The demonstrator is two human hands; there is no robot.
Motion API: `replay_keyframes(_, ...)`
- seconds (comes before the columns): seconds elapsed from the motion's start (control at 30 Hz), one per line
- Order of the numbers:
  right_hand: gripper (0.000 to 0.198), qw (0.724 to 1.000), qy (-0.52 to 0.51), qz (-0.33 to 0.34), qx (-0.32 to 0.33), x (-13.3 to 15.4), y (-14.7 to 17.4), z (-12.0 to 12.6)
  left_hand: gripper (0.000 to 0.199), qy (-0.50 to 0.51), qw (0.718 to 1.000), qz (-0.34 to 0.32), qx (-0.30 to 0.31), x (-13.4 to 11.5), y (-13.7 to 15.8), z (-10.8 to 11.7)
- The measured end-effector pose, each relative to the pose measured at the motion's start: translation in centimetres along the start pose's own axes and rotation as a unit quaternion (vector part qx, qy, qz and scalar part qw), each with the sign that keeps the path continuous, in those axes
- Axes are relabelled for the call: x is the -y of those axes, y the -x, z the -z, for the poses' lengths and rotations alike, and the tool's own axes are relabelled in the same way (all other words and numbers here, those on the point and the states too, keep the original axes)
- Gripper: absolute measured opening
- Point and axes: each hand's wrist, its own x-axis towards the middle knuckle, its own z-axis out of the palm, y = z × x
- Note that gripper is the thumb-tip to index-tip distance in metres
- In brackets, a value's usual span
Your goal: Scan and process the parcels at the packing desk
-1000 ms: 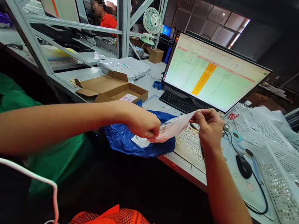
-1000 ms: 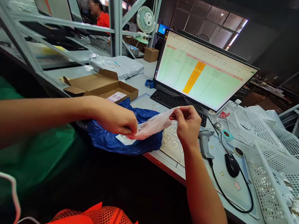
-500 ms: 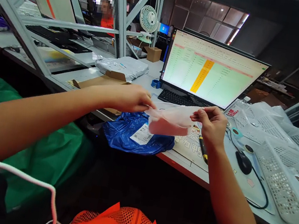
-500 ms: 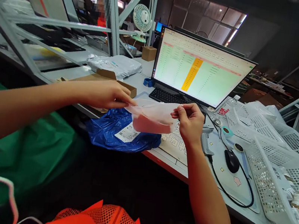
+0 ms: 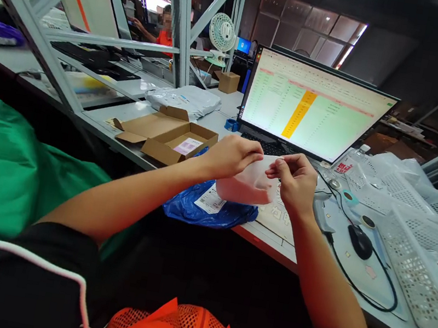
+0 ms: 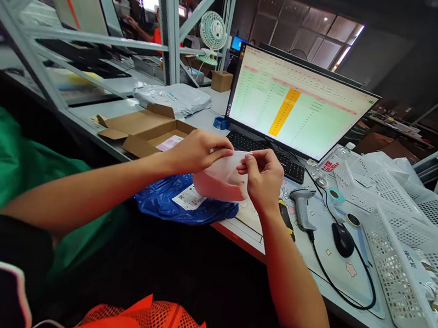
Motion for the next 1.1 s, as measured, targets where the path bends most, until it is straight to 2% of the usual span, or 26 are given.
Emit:
replay_keyframes(0.07,0.030,1.000,0.012,0.001,-0.008,0.1,0.0,0.4,0.021,0.008,1.000,0.013,-0.005,0.4,-0.2,-0.3)
replay_keyframes(0.13,0.029,0.999,0.023,0.007,-0.025,0.0,-0.3,1.2,0.021,0.003,1.000,0.022,0.012,1.4,-0.4,0.3)
replay_keyframes(0.27,0.031,0.998,0.035,0.009,-0.060,-0.6,-1.2,3.1,0.020,-0.041,0.998,0.039,0.031,4.8,-0.3,3.0)
replay_keyframes(0.4,0.033,0.997,0.050,-0.006,-0.066,-1.7,-2.0,3.7,0.017,-0.029,0.998,0.053,0.021,7.7,0.1,5.4)
replay_keyframes(0.47,0.031,0.995,0.070,-0.004,-0.066,-1.9,-2.2,3.7,0.018,-0.005,0.999,0.052,-0.006,8.1,0.4,5.8)
replay_keyframes(0.57,0.030,0.984,0.170,0.019,-0.043,-1.3,-2.5,3.9,0.024,0.029,0.994,0.047,-0.099,7.2,1.1,5.0)
replay_keyframes(0.6,0.034,0.976,0.214,0.038,-0.021,-0.9,-2.5,3.9,0.027,0.037,0.989,0.043,-0.136,6.5,1.4,4.3)
replay_keyframes(0.67,0.064,0.954,0.283,0.084,0.058,-0.1,-2.3,3.4,0.029,0.048,0.978,0.022,-0.203,4.7,2.0,2.6)
replay_keyframes(0.73,0.094,0.929,0.311,0.100,0.176,0.4,-1.9,2.2,0.030,0.057,0.969,-0.003,-0.242,2.8,2.4,0.5)
replay_keyframes(0.77,0.095,0.913,0.314,0.087,0.245,0.4,-1.7,1.4,0.031,0.063,0.967,-0.012,-0.247,2.1,2.4,-0.4)
replay_keyframes(0.87,0.052,0.862,0.293,0.006,0.414,-0.7,-1.5,-0.1,0.032,0.098,0.969,0.000,-0.227,2.3,2.8,-1.6)
replay_keyframes(0.93,0.035,0.857,0.260,-0.018,0.444,-1.8,-2.4,-0.1,0.035,0.123,0.960,0.057,-0.244,4.9,3.9,-0.3)
replay_keyframes(0.97,0.033,0.872,0.245,-0.014,0.424,-2.3,-3.3,0.1,0.036,0.120,0.950,0.105,-0.269,6.9,5.0,0.8)
replay_keyframes(1.03,0.032,0.919,0.235,0.016,0.317,-3.0,-5.7,0.0,0.031,0.034,0.913,0.233,-0.333,11.3,8.0,3.4)
replay_keyframes(1.1,0.033,0.948,0.265,0.065,0.164,-3.4,-8.6,-1.8,0.024,-0.091,0.883,0.347,-0.303,15.0,11.6,5.4)
